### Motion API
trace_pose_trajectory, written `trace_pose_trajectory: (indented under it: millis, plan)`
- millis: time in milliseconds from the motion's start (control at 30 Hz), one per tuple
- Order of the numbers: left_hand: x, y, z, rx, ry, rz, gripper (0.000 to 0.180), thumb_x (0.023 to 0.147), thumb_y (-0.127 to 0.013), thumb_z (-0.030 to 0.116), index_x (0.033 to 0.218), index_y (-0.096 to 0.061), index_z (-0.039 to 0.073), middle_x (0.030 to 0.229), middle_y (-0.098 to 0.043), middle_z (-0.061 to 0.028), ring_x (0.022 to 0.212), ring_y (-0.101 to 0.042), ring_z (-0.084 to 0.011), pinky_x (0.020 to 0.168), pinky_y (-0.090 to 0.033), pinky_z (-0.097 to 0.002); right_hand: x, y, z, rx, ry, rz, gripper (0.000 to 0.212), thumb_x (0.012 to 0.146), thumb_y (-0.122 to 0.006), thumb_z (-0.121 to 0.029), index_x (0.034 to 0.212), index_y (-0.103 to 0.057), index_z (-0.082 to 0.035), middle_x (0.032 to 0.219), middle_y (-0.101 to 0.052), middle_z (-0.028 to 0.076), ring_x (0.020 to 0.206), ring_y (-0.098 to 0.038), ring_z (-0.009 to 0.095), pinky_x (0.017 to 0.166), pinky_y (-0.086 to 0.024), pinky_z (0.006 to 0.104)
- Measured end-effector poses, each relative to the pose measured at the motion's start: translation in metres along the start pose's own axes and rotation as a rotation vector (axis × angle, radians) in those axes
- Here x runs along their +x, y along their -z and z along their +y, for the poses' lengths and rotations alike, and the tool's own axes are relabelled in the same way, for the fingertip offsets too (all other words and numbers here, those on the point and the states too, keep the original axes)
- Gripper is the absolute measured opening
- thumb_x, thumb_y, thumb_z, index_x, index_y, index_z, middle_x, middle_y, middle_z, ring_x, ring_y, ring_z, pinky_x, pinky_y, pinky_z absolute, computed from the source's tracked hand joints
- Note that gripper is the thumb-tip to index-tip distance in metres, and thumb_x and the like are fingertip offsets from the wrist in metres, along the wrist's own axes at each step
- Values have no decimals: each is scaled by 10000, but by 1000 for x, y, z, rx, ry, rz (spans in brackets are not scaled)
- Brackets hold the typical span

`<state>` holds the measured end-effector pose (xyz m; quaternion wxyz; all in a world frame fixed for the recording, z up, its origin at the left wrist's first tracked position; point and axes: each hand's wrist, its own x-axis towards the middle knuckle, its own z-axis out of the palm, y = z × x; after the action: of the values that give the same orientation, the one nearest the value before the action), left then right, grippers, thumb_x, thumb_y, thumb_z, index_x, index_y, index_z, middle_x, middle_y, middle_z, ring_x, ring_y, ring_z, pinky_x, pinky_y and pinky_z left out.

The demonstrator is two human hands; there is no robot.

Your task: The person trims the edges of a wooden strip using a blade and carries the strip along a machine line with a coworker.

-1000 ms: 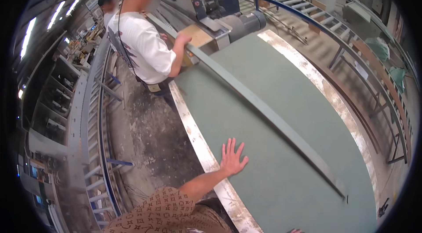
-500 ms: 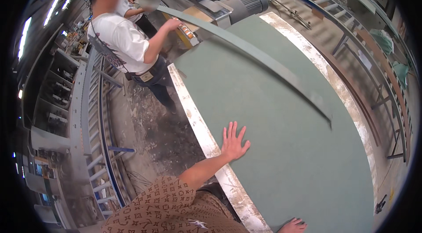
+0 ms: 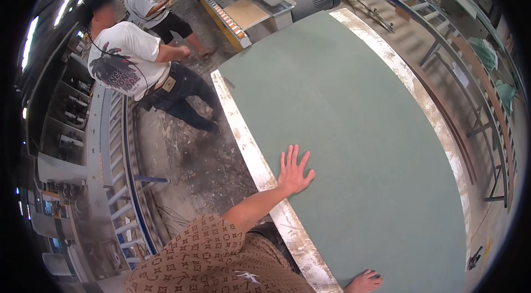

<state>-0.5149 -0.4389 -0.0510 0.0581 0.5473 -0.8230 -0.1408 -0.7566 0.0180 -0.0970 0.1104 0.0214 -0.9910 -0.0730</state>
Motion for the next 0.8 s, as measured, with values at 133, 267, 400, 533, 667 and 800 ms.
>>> trace_pose_trajectory:
  millis: [133, 267, 400, 533, 667, 800]
  plan:
    - [0, 3, 0, 11, 8, -31, 716, 920, -402, 509, 1515, -240, 144, 1572, -72, -223, 1466, 6, -368, 1167, 0, -546, 2, 5, -4, 18, -44, -48, 469, 950, -475, -505, 1198, -489, -107, 1206, -532, 70, 1082, -532, 293, 840, -453, 461]
    - [-1, 2, 4, 1, 25, -48, 714, 924, -392, 512, 1516, -236, 143, 1573, -65, -223, 1467, 7, -366, 1167, 3, -544, 6, -12, 10, 25, 14, 34, 472, 952, -460, -519, 1194, -495, -115, 1197, -539, 66, 1080, -538, 289, 835, -456, 461]
    - [-4, 4, 1, 8, 11, -51, 709, 929, -380, 511, 1516, -234, 142, 1575, -54, -224, 1468, 15, -362, 1165, 10, -543, 0, -1, 2, 29, -31, -4, 465, 952, -456, -522, 1183, -503, -121, 1192, -544, 67, 1081, -544, 289, 836, -463, 458]
    - [-5, 4, -4, 2, 1, -12, 722, 915, -406, 521, 1505, -258, 134, 1570, -61, -230, 1468, 15, -360, 1167, 4, -541, 3, -7, 4, 28, 46, 25, 455, 950, -462, -520, 1177, -504, -128, 1175, -551, 70, 1067, -551, 285, 818, -472, 457]
    - [-11, 9, -3, -80, -3, 9, 709, 903, -431, 519, 1485, -309, 134, 1569, -62, -225, 1470, 19, -348, 1171, 9, -532, 8, -15, 16, -29, 59, 43, 460, 934, -488, -529, 1161, -502, -130, 1138, -560, 71, 1034, -563, 287, 775, -485, 477]
    - [-7, 1, -38, -321, -89, 184, 581, 869, -553, 426, 1359, -473, 123, 1470, -308, -200, 1402, -232, -352, 1139, -182, -511, 6, -26, 13, -12, 45, 47, 472, 917, -507, -544, 1140, -502, -128, 1111, -561, 70, 1004, -577, 294, 750, -499, 480]
